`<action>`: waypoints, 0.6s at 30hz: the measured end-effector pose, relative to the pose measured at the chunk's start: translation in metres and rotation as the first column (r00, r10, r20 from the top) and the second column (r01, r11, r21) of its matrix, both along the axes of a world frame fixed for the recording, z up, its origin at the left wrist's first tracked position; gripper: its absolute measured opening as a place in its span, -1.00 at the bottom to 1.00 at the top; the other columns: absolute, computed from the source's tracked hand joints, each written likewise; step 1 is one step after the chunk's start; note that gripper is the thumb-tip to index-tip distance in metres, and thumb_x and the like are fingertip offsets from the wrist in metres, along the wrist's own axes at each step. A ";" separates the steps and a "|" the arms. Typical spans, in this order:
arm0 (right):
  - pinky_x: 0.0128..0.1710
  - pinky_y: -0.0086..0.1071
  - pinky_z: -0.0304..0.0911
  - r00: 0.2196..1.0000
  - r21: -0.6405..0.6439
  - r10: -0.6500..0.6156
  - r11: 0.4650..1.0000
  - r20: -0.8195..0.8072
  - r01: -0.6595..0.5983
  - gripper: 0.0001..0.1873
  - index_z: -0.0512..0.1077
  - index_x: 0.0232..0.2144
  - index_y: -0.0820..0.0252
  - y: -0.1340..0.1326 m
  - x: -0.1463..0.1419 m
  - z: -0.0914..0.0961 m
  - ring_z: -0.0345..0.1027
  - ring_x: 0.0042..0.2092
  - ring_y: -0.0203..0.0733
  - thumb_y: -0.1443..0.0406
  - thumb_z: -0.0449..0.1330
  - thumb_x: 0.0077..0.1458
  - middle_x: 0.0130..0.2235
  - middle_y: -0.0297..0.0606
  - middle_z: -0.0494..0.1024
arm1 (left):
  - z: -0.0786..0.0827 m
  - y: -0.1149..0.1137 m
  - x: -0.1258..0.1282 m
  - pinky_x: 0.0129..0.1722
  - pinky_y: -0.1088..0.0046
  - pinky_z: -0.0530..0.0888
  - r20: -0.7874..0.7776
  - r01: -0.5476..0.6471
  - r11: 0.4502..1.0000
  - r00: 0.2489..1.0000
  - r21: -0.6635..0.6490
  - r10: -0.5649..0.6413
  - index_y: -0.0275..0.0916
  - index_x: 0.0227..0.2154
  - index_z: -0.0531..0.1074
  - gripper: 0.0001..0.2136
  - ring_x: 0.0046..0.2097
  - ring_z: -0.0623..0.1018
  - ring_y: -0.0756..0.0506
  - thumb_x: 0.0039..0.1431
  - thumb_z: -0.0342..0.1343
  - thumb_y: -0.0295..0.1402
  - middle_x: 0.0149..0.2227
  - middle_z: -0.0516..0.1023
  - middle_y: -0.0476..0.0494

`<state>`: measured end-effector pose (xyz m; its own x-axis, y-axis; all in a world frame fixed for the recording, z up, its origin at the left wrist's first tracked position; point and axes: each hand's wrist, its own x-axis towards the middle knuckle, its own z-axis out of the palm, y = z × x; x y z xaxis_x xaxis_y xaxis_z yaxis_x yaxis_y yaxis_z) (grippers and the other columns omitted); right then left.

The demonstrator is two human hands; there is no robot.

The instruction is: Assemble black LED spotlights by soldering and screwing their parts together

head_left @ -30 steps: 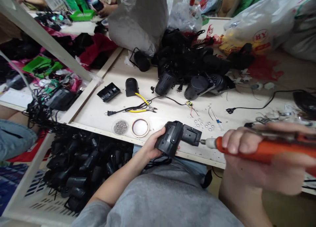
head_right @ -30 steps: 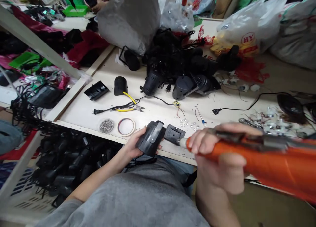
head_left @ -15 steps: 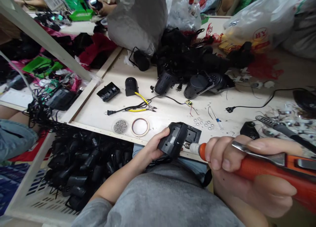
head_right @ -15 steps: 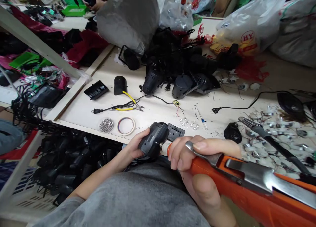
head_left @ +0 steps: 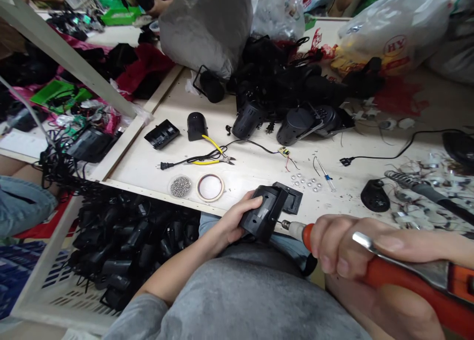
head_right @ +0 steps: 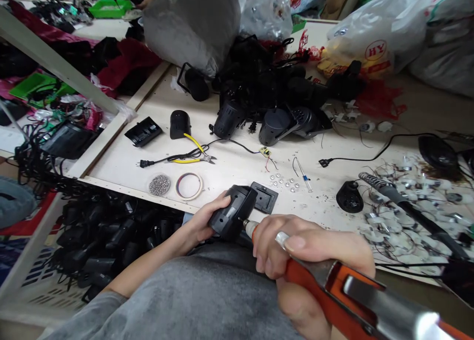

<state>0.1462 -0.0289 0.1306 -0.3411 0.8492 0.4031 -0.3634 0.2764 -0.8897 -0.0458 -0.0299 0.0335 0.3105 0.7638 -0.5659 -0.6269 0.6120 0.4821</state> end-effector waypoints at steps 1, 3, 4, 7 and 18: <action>-0.42 -0.18 0.40 1.000 0.028 0.015 1.000 0.001 -0.015 -0.67 0.41 0.03 -0.09 0.000 0.000 0.002 0.39 -0.48 -0.22 0.17 0.27 0.22 -0.47 -0.40 0.42 | 0.001 0.000 0.000 -0.30 0.50 0.45 -0.008 0.004 1.000 1.000 0.006 -0.004 -0.25 0.03 0.45 -0.38 -0.28 0.54 -0.04 -0.12 0.44 -0.16 -0.18 0.59 -0.12; -0.40 -0.17 0.43 0.999 0.084 0.032 0.996 0.010 -0.032 -0.68 0.39 0.07 0.00 0.000 0.001 0.007 0.40 -0.45 -0.22 0.22 0.21 0.27 -0.44 -0.38 0.41 | 0.002 0.000 0.000 -0.27 0.49 0.44 -0.023 0.014 1.000 1.000 0.023 -0.014 -0.24 0.03 0.45 -0.40 -0.26 0.54 -0.05 -0.10 0.42 -0.18 -0.17 0.59 -0.12; -0.39 -0.17 0.44 0.999 0.089 0.036 0.995 0.027 -0.038 -0.69 0.39 0.07 0.01 0.000 0.001 0.009 0.41 -0.44 -0.23 0.23 0.19 0.29 -0.44 -0.37 0.41 | 0.003 0.000 -0.001 -0.26 0.48 0.43 -0.030 0.024 0.999 0.999 0.027 -0.023 -0.24 0.03 0.45 -0.41 -0.26 0.53 -0.05 -0.09 0.42 -0.18 -0.16 0.58 -0.12; -0.39 -0.16 0.45 0.995 0.088 0.052 0.994 0.080 -0.059 -0.67 0.38 0.09 0.00 0.001 0.002 0.013 0.41 -0.43 -0.21 0.22 0.18 0.30 -0.43 -0.36 0.41 | 0.006 0.000 -0.001 -0.26 0.48 0.43 -0.044 0.052 0.998 0.998 0.020 -0.051 -0.24 0.03 0.45 -0.41 -0.26 0.52 -0.05 -0.10 0.41 -0.17 -0.16 0.58 -0.12; -0.47 -0.23 0.39 0.995 0.104 -0.097 0.990 -0.007 0.097 -0.70 0.45 0.03 -0.05 0.005 -0.004 0.007 0.37 -0.47 -0.21 0.14 0.23 0.26 -0.46 -0.34 0.46 | 0.000 0.008 -0.018 -0.31 0.48 0.43 0.007 0.053 0.999 0.999 -0.001 -0.053 -0.23 0.05 0.45 -0.37 -0.31 0.54 -0.05 -0.20 0.35 -0.27 -0.18 0.61 -0.12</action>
